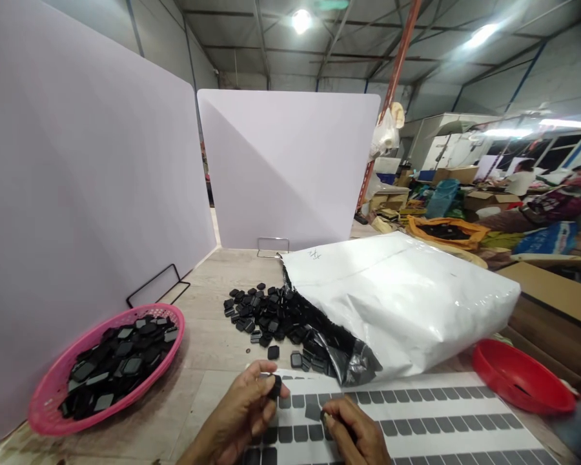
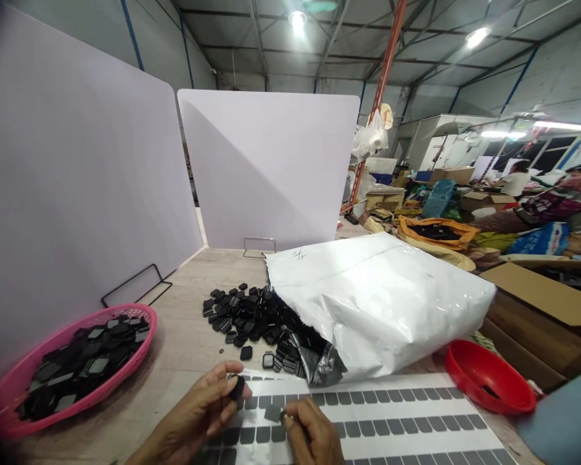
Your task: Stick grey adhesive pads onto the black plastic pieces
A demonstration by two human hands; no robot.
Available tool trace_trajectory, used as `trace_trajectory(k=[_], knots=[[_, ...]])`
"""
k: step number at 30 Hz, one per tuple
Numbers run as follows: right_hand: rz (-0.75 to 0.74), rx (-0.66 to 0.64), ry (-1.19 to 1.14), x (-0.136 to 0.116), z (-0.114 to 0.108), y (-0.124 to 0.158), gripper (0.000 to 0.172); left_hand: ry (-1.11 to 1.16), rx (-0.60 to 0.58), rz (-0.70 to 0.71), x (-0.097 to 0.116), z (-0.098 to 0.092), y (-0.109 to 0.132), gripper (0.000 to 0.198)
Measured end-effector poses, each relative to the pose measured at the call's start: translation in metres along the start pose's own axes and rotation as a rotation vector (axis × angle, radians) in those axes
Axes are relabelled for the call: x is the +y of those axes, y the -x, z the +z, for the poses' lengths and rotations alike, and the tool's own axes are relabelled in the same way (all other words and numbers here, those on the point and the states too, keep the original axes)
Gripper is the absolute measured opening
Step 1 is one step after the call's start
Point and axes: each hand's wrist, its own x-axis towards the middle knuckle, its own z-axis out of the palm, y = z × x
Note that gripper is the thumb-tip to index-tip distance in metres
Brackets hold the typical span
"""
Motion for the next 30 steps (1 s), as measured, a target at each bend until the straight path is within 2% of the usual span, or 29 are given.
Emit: trace_trajectory(k=[3, 6, 10, 16, 25, 30], knots=[[-0.032, 0.048, 0.011, 0.0, -0.005, 0.005, 0.023, 0.002, -0.114, -0.05, -0.014, 0.016, 0.005, 0.057], [-0.073, 0.054, 0.024, -0.002, -0.007, 0.009, 0.021, -0.029, -0.187, -0.079, -0.028, 0.021, 0.004, 0.056], [-0.157, 0.034, 0.053, -0.005, -0.002, 0.011, 0.018, -0.058, -0.203, -0.082, -0.039, 0.023, 0.005, 0.048], [-0.236, 0.011, 0.159, -0.004, 0.008, 0.012, 0.02, -0.06, -0.237, -0.035, -0.044, 0.021, 0.005, 0.041], [-0.27, 0.037, 0.211, -0.002, 0.007, 0.011, 0.02, 0.002, -0.22, 0.0, -0.062, 0.014, -0.009, 0.051], [-0.276, 0.079, 0.24, 0.0, 0.012, 0.011, 0.023, -0.015, -0.238, 0.001, -0.06, 0.013, -0.009, 0.051]])
